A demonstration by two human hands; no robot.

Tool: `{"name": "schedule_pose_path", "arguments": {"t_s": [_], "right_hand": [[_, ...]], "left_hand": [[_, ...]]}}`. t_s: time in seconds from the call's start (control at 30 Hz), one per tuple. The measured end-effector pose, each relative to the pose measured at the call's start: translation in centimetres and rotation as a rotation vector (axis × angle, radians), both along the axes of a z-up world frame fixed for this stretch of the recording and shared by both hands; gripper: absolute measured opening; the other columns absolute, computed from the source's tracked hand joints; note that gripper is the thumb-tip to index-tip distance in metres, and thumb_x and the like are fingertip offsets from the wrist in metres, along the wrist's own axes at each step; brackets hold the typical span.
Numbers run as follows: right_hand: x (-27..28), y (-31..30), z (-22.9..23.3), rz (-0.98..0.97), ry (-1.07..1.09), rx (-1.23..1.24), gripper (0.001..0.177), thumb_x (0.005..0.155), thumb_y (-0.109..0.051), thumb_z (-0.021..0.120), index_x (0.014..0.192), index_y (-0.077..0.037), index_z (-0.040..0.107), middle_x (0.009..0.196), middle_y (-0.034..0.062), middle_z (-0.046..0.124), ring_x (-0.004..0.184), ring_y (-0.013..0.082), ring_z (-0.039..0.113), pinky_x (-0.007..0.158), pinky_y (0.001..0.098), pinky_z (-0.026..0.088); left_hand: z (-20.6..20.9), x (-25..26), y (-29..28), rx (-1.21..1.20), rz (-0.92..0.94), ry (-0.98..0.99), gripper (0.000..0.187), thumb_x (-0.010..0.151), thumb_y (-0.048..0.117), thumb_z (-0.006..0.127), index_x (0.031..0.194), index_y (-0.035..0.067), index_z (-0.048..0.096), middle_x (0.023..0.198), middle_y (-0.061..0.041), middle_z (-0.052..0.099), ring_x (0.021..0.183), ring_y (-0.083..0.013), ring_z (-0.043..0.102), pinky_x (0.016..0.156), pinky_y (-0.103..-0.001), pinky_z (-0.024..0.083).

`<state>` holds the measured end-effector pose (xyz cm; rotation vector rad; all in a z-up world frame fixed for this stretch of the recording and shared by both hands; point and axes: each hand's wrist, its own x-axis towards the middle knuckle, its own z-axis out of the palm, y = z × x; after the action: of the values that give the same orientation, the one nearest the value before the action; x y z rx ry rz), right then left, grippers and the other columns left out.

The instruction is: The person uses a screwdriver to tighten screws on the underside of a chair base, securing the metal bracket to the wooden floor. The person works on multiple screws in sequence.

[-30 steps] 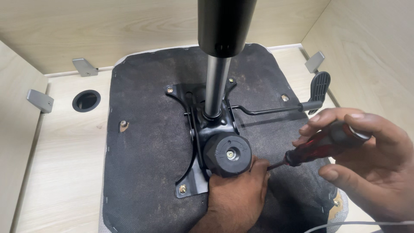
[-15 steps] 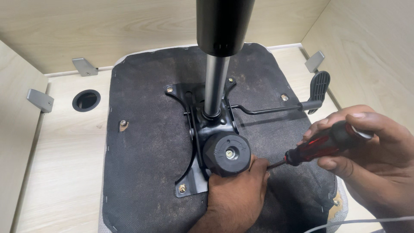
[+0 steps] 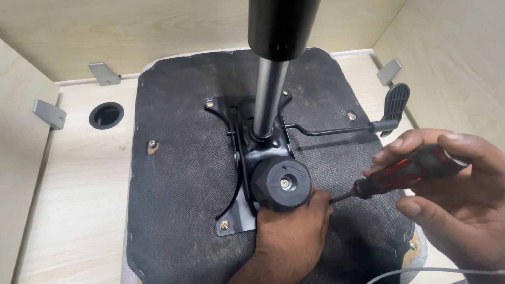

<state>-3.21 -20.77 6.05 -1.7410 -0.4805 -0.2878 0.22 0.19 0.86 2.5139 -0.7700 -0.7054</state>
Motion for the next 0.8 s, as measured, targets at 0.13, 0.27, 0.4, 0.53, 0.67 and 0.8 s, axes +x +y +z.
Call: {"name": "schedule_pose_path", "arguments": {"t_s": [0.13,0.27,0.4,0.53,0.67,0.8], "right_hand": [[0.2,-0.3,-0.3,-0.098,-0.036,-0.072,0.075,0.082,0.011,0.069,0.145,-0.026,0.050,0.132,0.0132,0.052,0.128,0.0310,0.065,0.106,0.0481,0.067],[-0.2,-0.7,-1.0,-0.070,-0.061,-0.072,0.074,0.088,0.010,0.069,0.150,-0.027,0.051,0.124,0.0109,0.057,0.124,0.0283,0.067,0.105,0.0440,0.068],[-0.2,-1.1,-0.5,0.012,-0.028,-0.021,0.070,0.095,0.008,0.061,0.153,-0.028,0.049,0.138,0.0149,0.061,0.131,0.0315,0.068,0.109,0.0471,0.067],[-0.5,-0.9,0.2,0.048,0.028,0.017,0.067,0.098,0.010,0.053,0.154,-0.027,0.047,0.136,0.0209,0.060,0.130,0.0342,0.066,0.115,0.0522,0.061],[-0.2,-0.3,0.3,0.003,0.004,-0.055,0.071,0.089,0.008,0.060,0.150,-0.026,0.044,0.138,0.0189,0.057,0.132,0.0323,0.065,0.109,0.0491,0.062],[-0.4,0.6,0.0,-0.135,-0.007,-0.052,0.072,0.083,0.012,0.069,0.144,-0.020,0.048,0.132,0.0160,0.054,0.130,0.0308,0.063,0.103,0.0462,0.064]], "left_hand": [[0.3,0.0,-0.3,-0.065,0.044,-0.143,0.035,0.106,0.034,0.050,0.131,0.011,0.058,0.109,-0.006,0.066,0.085,-0.0228,0.073,0.069,-0.048,0.063],[-0.6,-0.5,-0.2,-0.070,0.059,-0.197,0.033,0.106,0.035,0.051,0.127,0.012,0.061,0.108,-0.004,0.066,0.089,-0.0214,0.072,0.070,-0.046,0.064],[-0.5,-0.2,-0.5,-0.081,0.102,-0.229,0.031,0.104,0.036,0.053,0.123,0.014,0.063,0.107,-0.001,0.068,0.091,-0.0209,0.072,0.073,-0.047,0.063],[-0.3,-0.1,-0.6,-0.041,0.051,-0.179,0.034,0.105,0.034,0.051,0.129,0.011,0.059,0.110,-0.003,0.065,0.089,-0.0214,0.072,0.070,-0.047,0.063],[-0.5,-0.1,-0.5,-0.037,0.039,-0.167,0.034,0.107,0.035,0.049,0.131,0.012,0.058,0.112,-0.005,0.065,0.092,-0.0208,0.072,0.073,-0.047,0.064],[-0.6,-0.3,-0.4,-0.069,0.066,-0.151,0.035,0.105,0.035,0.050,0.131,0.012,0.057,0.112,-0.002,0.064,0.091,-0.0201,0.072,0.075,-0.049,0.063]]}}
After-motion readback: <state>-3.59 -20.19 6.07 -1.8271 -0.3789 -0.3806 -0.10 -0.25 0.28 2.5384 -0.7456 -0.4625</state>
